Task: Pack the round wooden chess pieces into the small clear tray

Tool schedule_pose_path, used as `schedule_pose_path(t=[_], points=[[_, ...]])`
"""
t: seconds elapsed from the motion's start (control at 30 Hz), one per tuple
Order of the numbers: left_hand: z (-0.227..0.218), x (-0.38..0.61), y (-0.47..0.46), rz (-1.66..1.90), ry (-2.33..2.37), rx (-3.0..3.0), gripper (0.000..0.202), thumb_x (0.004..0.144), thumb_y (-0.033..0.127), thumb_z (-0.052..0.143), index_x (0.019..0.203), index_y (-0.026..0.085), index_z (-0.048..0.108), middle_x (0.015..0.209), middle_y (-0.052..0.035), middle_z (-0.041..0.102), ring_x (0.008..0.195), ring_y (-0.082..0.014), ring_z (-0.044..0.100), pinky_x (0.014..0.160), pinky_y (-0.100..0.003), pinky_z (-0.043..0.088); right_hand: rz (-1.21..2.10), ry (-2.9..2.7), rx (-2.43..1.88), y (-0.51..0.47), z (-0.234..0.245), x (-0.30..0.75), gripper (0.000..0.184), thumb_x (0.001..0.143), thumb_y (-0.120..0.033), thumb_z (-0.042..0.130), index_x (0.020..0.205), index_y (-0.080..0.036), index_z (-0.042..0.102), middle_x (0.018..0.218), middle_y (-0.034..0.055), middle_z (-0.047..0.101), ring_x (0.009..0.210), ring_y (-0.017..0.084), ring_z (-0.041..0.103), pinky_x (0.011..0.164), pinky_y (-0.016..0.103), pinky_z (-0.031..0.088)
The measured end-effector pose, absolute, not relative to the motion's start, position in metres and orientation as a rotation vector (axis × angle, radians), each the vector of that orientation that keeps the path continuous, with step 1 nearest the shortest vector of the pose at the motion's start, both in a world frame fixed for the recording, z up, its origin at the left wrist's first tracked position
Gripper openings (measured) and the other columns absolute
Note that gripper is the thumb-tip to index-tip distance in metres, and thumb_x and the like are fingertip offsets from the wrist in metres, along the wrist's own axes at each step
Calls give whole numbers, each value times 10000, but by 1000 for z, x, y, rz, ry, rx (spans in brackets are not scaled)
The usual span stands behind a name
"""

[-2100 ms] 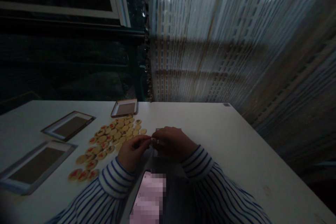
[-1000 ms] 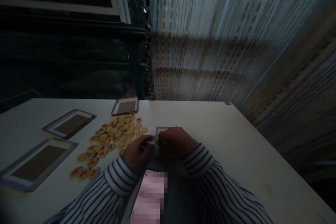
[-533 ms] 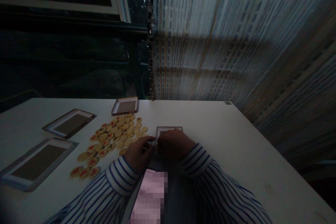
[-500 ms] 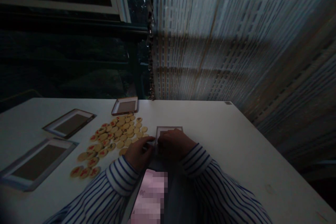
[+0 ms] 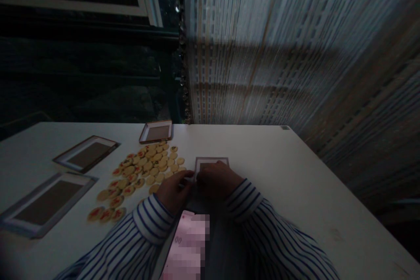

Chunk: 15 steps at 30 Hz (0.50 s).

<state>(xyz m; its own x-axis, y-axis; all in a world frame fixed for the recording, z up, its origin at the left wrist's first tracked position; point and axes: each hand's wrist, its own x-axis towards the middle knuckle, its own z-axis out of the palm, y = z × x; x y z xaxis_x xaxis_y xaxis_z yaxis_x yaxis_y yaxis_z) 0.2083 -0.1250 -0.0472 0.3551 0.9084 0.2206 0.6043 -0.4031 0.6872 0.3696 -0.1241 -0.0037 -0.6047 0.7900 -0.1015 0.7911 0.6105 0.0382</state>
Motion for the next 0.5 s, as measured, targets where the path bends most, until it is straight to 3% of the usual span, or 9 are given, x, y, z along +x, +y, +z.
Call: schedule_pose_path(t=[0.5], points=[[-50, 208, -124, 820, 1306, 2130, 312, 667, 105, 473, 956, 146, 585, 853, -78, 652, 718, -154, 599, 689, -305, 488, -69, 2715, 1323, -124, 5, 369, 216, 784, -313, 464, 755, -177, 629, 792, 50, 637, 738, 152, 579, 598, 243, 347]])
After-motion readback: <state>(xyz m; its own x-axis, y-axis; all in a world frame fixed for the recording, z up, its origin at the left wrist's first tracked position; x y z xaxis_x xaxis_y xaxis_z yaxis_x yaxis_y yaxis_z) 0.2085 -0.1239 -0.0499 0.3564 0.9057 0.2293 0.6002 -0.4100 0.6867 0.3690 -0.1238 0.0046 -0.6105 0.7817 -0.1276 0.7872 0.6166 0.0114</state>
